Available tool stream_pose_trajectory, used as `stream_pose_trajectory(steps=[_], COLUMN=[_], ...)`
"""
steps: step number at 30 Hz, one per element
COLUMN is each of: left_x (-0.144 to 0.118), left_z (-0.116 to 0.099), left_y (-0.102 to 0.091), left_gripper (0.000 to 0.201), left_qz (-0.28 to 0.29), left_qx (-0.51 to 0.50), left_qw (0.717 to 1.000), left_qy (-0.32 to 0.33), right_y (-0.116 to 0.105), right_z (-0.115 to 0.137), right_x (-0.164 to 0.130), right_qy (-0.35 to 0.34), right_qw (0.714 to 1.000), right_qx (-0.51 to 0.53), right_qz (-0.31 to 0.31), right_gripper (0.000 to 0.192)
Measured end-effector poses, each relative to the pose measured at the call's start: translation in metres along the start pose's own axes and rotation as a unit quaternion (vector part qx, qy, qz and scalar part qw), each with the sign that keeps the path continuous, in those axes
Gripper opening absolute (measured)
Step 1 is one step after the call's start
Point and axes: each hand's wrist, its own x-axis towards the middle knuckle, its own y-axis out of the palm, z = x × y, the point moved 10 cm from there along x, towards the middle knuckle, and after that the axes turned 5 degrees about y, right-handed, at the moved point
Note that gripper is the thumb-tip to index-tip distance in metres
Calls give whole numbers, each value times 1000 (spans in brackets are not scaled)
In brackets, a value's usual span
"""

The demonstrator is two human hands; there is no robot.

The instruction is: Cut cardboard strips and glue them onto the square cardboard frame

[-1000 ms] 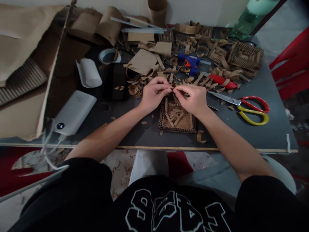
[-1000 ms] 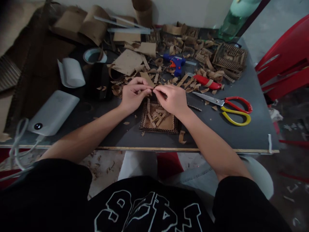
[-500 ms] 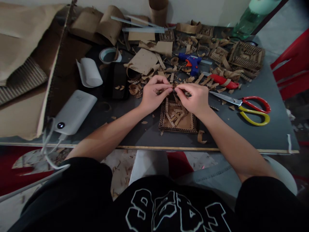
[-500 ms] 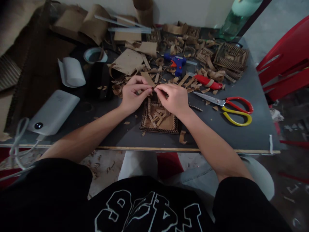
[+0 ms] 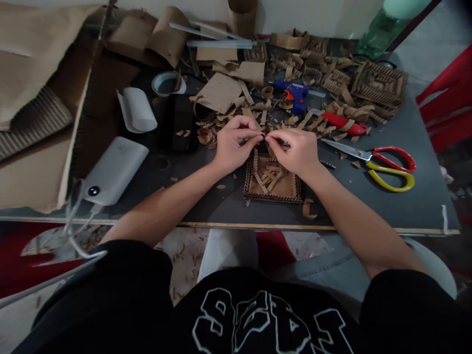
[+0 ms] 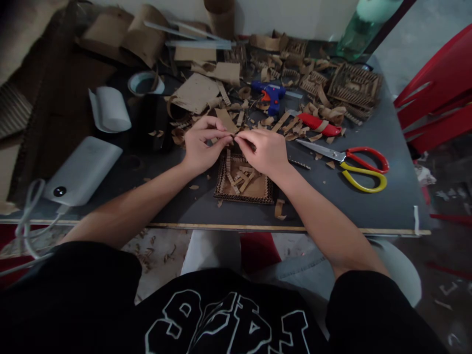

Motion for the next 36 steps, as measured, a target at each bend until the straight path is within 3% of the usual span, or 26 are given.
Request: stream_pose_trajectory(steps=[11, 19, 26, 36], left_x=[0, -2, -1, -2], left_z=[9, 3, 11, 13], left_y=[4, 1, 7, 6], left_gripper=[19, 19, 14, 27], left_qz=[26, 12, 29, 20], left_qx=[-22, -2, -39, -34], left_qw=[999, 1000, 998, 997], left_qy=[-24, -28, -26, -67], right_y=[1, 5, -4, 5], right_z=[3, 0, -2, -1], right_x=[-1, -1, 2, 0], right_qy=[-10, -1, -6, 8], right_qw=[1000, 1000, 1000, 999], right_qx=[0, -4, 18, 19], right_qz=[-2, 18, -14, 31], right_gripper=[25, 27, 23, 25])
